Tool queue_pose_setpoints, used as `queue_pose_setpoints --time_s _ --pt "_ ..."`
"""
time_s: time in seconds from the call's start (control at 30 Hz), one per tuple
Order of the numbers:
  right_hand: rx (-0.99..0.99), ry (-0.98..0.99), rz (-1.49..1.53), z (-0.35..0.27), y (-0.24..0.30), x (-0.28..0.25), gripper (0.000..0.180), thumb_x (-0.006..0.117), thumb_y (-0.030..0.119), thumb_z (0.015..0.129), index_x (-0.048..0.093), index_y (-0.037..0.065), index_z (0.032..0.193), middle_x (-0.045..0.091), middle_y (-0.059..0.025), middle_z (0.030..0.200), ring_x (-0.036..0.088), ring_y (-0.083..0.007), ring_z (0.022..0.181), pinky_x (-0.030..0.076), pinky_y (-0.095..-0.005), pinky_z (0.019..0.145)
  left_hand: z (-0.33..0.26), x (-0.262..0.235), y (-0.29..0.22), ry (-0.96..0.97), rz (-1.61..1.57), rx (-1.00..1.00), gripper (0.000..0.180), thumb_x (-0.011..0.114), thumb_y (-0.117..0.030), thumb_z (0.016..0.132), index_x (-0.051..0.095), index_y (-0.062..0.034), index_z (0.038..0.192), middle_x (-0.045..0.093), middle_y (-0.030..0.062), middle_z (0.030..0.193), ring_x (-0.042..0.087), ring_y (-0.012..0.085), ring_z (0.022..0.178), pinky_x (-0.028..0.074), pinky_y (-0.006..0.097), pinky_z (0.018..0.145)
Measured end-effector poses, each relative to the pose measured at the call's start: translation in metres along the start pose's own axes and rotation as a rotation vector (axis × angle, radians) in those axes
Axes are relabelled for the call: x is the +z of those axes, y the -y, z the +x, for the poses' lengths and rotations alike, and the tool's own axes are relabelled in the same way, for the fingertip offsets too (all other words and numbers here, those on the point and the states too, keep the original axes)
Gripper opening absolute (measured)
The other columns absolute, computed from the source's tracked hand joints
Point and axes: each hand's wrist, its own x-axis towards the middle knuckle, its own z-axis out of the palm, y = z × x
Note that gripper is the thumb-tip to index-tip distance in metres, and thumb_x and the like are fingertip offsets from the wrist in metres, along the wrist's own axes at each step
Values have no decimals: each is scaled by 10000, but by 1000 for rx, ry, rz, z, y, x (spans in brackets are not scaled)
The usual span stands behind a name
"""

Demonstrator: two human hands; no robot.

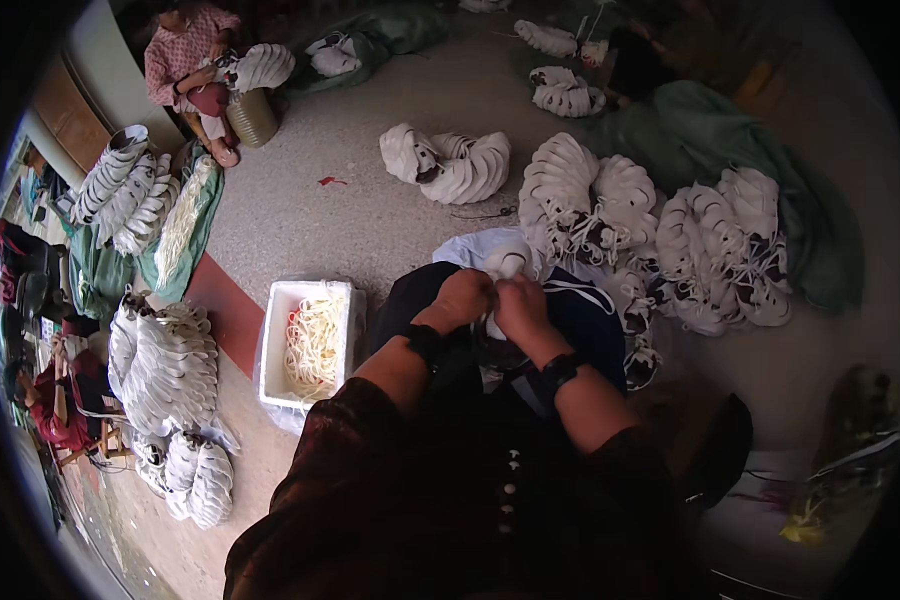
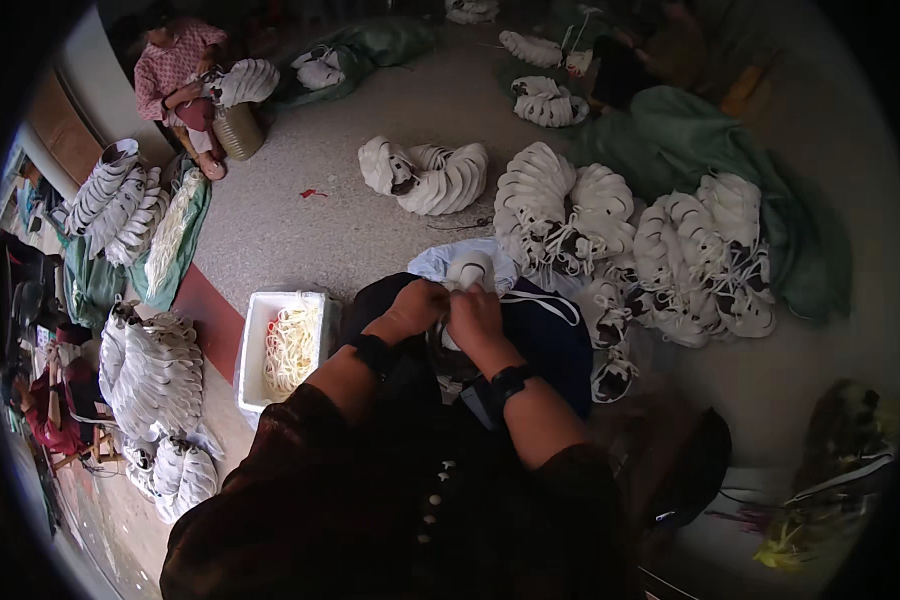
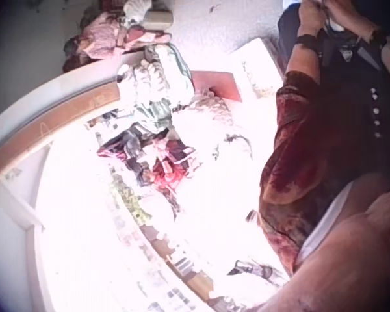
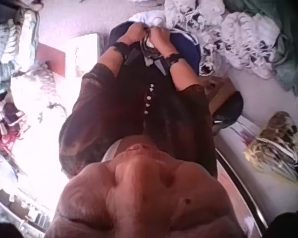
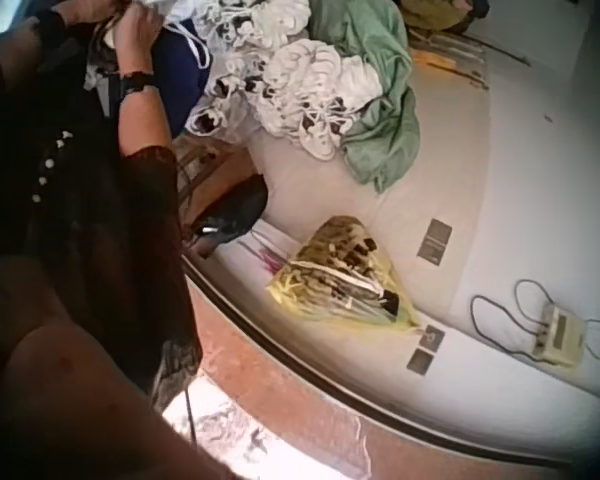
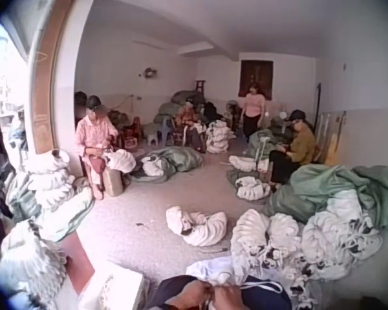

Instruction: Inserting and arranging laces into white shoes.

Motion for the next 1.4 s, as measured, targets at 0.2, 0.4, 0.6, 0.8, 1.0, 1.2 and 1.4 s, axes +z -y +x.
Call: queue_pose_setpoints --time_s 0.2,0.4,0.6,0.8,1.0,1.2,1.4 --pt "-70 -92 -115 -5 12 17 98 584 63 602 608 46 695 590 -90 662 555 -269 757 418 -387 660 -4 0 6 -76 -43 16 192 531 -180 765 664 -66 846 623 192 821 595 357 824 476 405 751" --pt "-116 -38 -24 3 -5 -17 58 561 63 621 618 54 629 587 -99 636 551 -260 662 414 -352 648 -1 2 11 -92 -141 -29 142 582 -122 701 649 -47 801 632 164 771 618 315 756 487 366 690" --pt "497 -305 1276 -14 -102 -84 154 591 76 758 543 26 621 581 -59 666 544 -201 613 442 -284 611 -1 1 -15 -98 -164 -84 95 600 -117 703 609 -40 757 626 133 747 614 292 718 479 347 658" --pt "256 -179 2112 -25 -62 -78 133 515 139 873 574 19 869 609 -156 893 578 -315 960 475 -345 702 -10 9 -60 -155 332 324 126 623 -196 712 630 -72 732 585 111 723 593 277 694 484 363 616" --pt "362 -282 2101 -24 -63 -62 108 505 96 860 498 29 776 497 -48 677 542 -219 630 404 -299 554 2 22 -52 -116 671 361 90 543 -104 694 589 -30 713 594 137 746 608 275 716 506 358 599" --pt "574 -650 1770 -95 -162 -115 192 533 70 793 436 81 627 397 -6 570 364 -111 454 292 -243 462 -37 -54 -19 -39 827 34 111 470 -93 785 569 -44 772 634 160 747 644 296 690 526 377 608" --pt "937 -1065 1289 -209 -266 -190 207 477 50 781 397 100 597 355 -3 537 348 -113 441 260 -259 410 -150 -175 100 158 893 -734 192 510 -145 807 623 -30 912 628 201 923 617 336 879 499 421 749"
